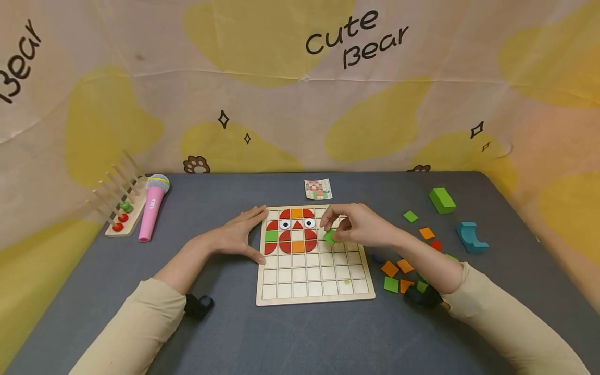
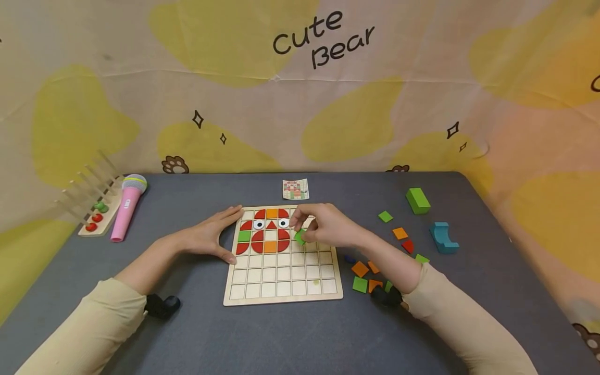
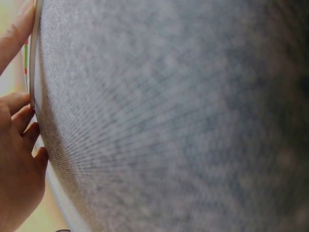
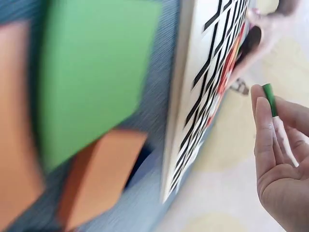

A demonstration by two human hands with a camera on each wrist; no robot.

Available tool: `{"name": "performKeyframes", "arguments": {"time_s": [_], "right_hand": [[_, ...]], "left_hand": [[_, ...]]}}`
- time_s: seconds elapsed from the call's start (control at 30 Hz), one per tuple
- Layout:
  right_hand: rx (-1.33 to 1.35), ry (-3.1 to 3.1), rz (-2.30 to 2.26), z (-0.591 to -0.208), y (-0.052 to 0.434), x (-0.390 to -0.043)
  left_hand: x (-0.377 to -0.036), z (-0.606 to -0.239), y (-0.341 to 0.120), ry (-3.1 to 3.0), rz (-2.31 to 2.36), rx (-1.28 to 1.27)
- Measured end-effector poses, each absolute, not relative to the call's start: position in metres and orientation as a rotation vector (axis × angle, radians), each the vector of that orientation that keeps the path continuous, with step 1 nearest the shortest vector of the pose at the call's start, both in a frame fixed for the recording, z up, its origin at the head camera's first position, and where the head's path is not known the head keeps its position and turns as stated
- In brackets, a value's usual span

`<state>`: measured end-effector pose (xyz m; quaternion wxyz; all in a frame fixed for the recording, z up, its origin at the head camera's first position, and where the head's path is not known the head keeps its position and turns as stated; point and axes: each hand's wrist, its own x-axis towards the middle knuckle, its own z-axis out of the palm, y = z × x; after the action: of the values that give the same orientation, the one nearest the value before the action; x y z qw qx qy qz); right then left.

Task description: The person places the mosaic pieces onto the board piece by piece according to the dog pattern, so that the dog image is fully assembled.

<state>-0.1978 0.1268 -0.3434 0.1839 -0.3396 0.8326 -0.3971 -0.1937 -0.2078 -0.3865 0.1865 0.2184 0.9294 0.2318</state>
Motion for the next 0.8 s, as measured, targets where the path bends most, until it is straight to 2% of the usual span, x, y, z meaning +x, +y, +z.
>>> {"name": "performKeyframes", "arguments": {"time_s": [0.47, 0.8], "right_hand": [[-1.043, 2.430, -0.934, -0.350, 0.070, -0.188], [-1.098, 2.471, -0.883, -0.360, 0.057, -0.181]], "left_hand": [[-0.194, -0.387, -0.207, 2.619, 0.649, 0.625], [-0.195, -0.389, -0.208, 2.620, 0.644, 0.632]]}}
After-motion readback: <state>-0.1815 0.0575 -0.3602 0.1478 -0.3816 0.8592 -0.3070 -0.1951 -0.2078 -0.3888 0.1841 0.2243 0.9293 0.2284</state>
